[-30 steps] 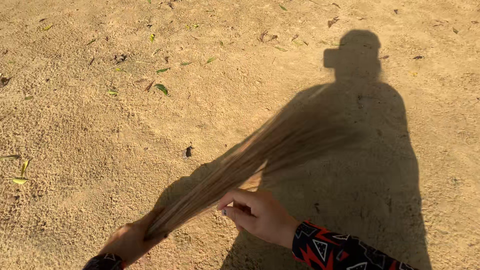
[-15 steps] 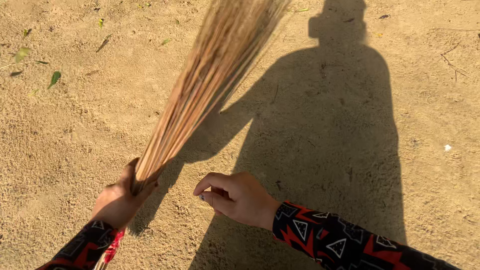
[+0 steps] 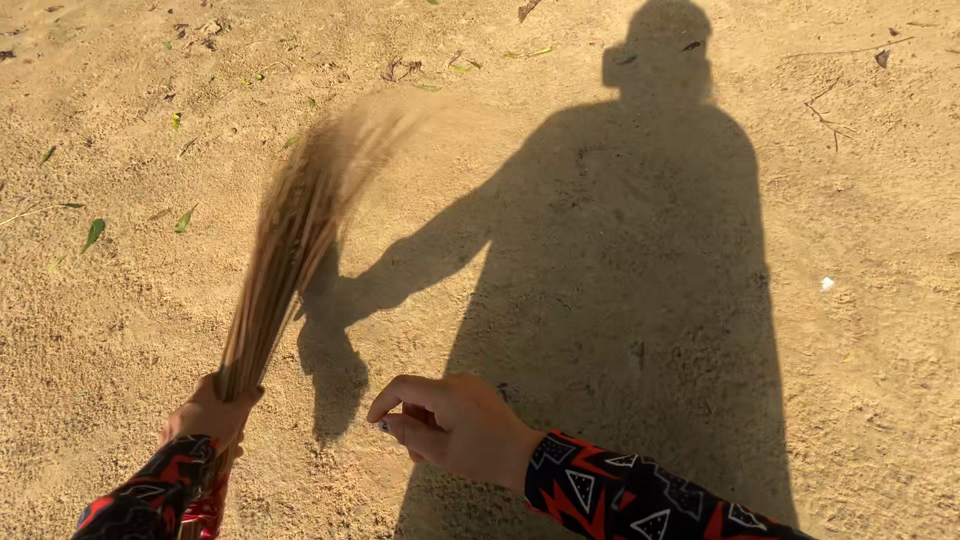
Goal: The person sweeps an outdoor ground area by hand using a bundle of dried sticks.
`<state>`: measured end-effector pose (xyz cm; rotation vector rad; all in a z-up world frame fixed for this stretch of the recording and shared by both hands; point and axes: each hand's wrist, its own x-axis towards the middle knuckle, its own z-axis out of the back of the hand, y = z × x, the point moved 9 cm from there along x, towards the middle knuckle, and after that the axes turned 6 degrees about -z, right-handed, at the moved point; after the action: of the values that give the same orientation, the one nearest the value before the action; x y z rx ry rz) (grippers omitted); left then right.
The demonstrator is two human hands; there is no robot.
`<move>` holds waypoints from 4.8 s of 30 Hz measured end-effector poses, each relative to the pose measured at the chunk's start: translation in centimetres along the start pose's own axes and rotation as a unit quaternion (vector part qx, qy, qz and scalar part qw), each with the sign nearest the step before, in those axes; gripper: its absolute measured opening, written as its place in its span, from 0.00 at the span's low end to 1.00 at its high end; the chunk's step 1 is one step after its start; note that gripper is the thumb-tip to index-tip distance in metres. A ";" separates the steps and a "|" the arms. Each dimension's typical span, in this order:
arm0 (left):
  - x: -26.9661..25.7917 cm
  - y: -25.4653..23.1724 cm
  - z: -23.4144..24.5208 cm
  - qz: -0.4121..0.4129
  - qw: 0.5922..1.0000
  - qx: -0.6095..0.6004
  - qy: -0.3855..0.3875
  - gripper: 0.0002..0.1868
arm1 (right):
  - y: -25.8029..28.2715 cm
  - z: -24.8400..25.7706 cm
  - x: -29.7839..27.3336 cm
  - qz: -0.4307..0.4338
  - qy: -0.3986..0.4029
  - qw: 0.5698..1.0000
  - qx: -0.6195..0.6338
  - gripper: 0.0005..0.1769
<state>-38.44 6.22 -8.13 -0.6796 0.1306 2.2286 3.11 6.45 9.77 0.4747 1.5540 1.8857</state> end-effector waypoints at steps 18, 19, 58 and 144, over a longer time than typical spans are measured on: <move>-17.0 -32.0 -0.7 -0.406 0.785 -0.429 0.189 0.36 | 7.1 2.4 2.3 0.193 -0.101 0.957 0.193 0.11; -18.5 -34.8 -2.9 -0.424 0.794 -0.379 0.215 0.36 | 6.2 3.3 1.8 0.173 -0.110 0.960 0.189 0.11; -23.2 -72.7 -2.1 -0.537 0.832 -0.109 0.084 0.25 | -13.6 32.7 -26.6 -0.330 -0.639 0.680 0.144 0.31; -8.9 -55.9 17.1 -0.158 0.968 -0.130 -0.147 0.32 | -26.2 43.1 -9.8 -0.220 -0.569 0.652 0.451 0.39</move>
<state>-0.80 43.84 17.70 -0.4595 -0.3980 2.0240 44.22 33.98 -4.20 1.2418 1.3013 0.0635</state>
